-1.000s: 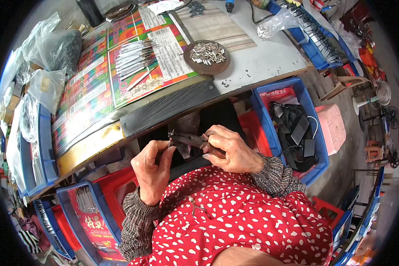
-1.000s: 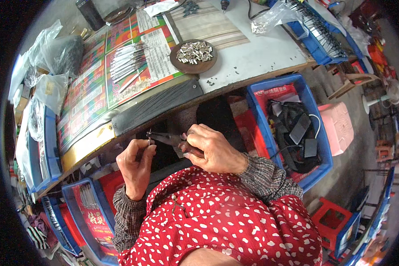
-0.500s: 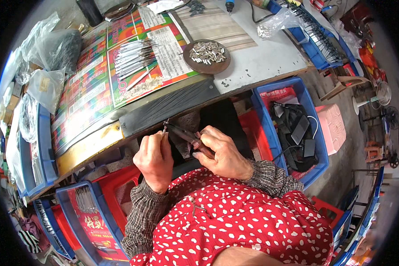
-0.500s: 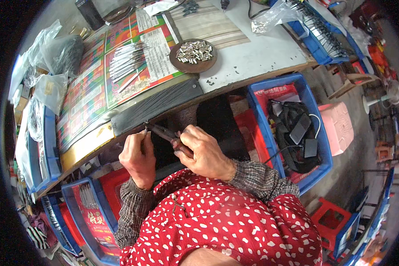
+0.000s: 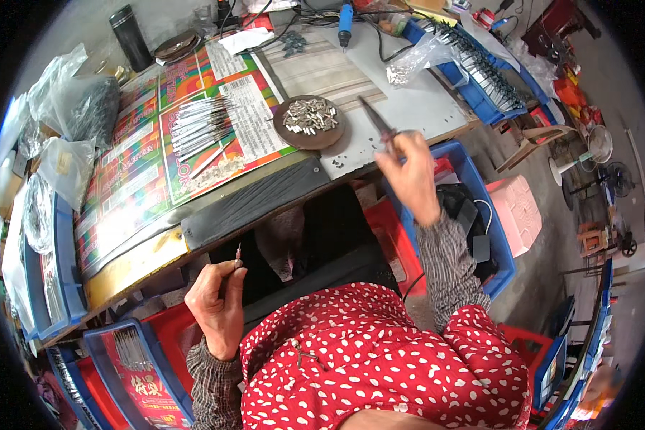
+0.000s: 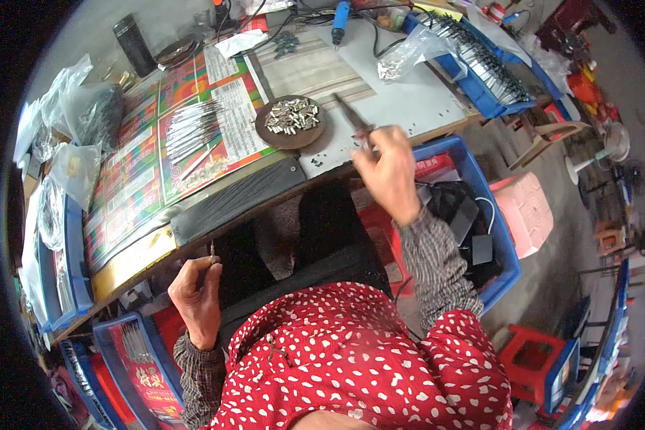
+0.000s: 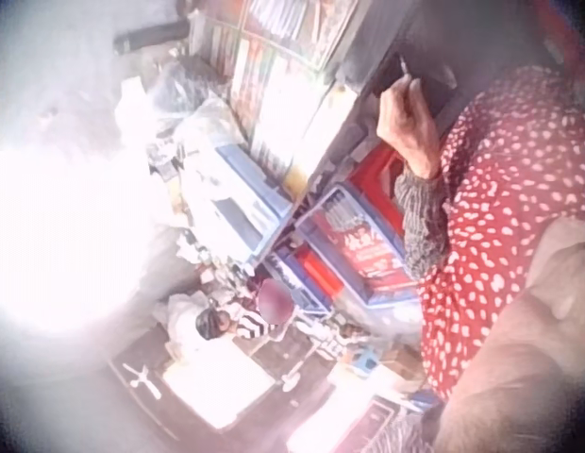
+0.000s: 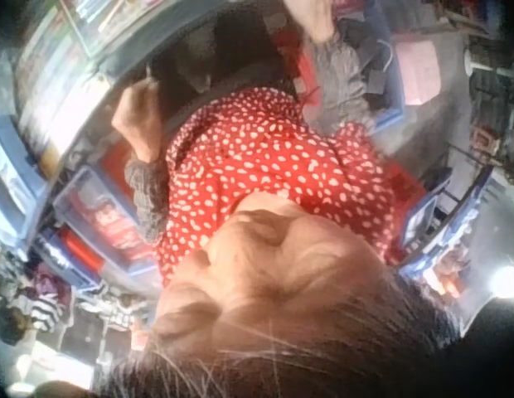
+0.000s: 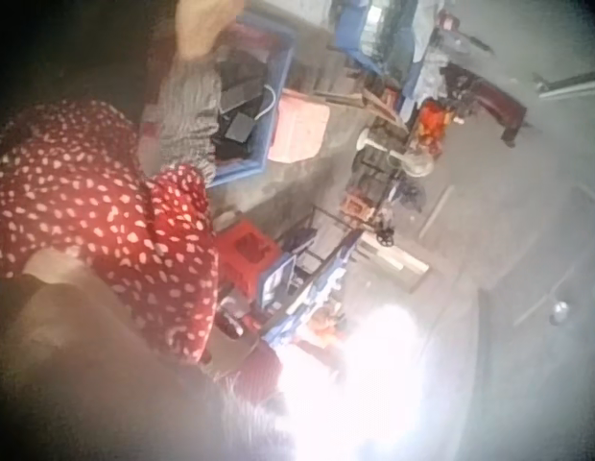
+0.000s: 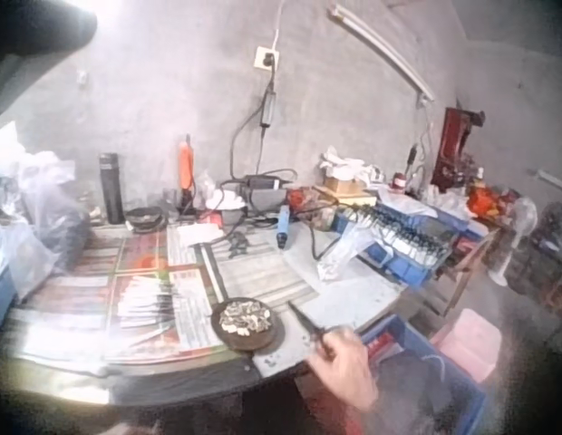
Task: The person assembles small metal components by hand and with pliers at a workbench.
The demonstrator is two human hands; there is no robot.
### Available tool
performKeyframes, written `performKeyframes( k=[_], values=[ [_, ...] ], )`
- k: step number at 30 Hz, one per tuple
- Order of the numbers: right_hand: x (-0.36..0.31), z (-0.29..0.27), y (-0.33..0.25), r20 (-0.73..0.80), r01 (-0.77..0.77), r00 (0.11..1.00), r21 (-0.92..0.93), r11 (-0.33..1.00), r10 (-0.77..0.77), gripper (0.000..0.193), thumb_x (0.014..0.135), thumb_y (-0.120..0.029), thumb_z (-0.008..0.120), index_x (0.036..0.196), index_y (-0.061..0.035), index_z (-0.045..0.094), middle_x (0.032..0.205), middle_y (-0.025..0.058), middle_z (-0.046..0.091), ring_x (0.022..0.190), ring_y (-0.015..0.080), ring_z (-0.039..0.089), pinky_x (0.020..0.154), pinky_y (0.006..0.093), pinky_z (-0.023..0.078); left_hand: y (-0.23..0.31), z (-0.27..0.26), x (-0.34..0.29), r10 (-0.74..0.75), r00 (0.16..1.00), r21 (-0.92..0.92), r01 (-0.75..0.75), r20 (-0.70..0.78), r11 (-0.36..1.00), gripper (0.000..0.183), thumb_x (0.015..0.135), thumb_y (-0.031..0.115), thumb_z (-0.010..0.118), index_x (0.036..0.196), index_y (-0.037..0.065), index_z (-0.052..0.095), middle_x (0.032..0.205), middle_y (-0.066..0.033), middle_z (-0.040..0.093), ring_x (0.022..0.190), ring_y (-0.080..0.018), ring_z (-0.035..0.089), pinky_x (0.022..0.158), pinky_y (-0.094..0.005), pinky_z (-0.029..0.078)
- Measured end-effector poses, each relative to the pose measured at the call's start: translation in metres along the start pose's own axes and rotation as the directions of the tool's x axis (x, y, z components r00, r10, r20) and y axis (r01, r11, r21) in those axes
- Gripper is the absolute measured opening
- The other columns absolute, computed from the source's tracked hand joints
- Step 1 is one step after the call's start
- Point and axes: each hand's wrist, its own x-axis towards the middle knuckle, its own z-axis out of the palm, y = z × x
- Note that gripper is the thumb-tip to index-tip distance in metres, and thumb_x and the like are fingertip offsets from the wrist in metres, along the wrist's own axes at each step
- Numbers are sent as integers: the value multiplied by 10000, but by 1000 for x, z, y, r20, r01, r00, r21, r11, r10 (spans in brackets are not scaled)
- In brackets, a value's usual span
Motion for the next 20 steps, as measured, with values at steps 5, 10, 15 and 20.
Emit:
performKeyframes(
  k=[5,10,15,20],
  values=[
    [33,12,57,35,-43,997,-428,903,64,280,730,-287,680,821,-30,614,830,181,538,834,356,542,696,459,435,-8,-17,-10,-275,955,-194,292,110,937,68,837,31,609,861,-23,643,651,-4,579,542,-41,487,475,-193,371],
    [46,24,77,41,-35,997,-533,845,67,297,750,-317,663,833,-36,615,885,170,561,882,367,541,731,482,444,-19,-25,-19,-401,906,-345,423,136,838,73,825,40,653,875,-13,653,662,1,597,559,-29,493,494,-178,394],
    [58,32,84,105,5,992,-590,808,71,317,772,-344,642,848,-38,618,889,187,580,886,375,561,723,492,454,-32,-44,-35,-438,898,-252,432,33,866,87,818,19,662,880,-29,625,692,1,603,598,-38,523,507,-182,402],
    [72,45,109,214,68,975,-522,850,53,291,781,-303,658,839,-17,644,794,212,616,777,366,593,712,464,453,-45,-86,-54,-280,938,191,319,-205,928,55,807,24,670,828,22,619,648,-29,590,596,-51,532,525,-195,413]
  ],
)
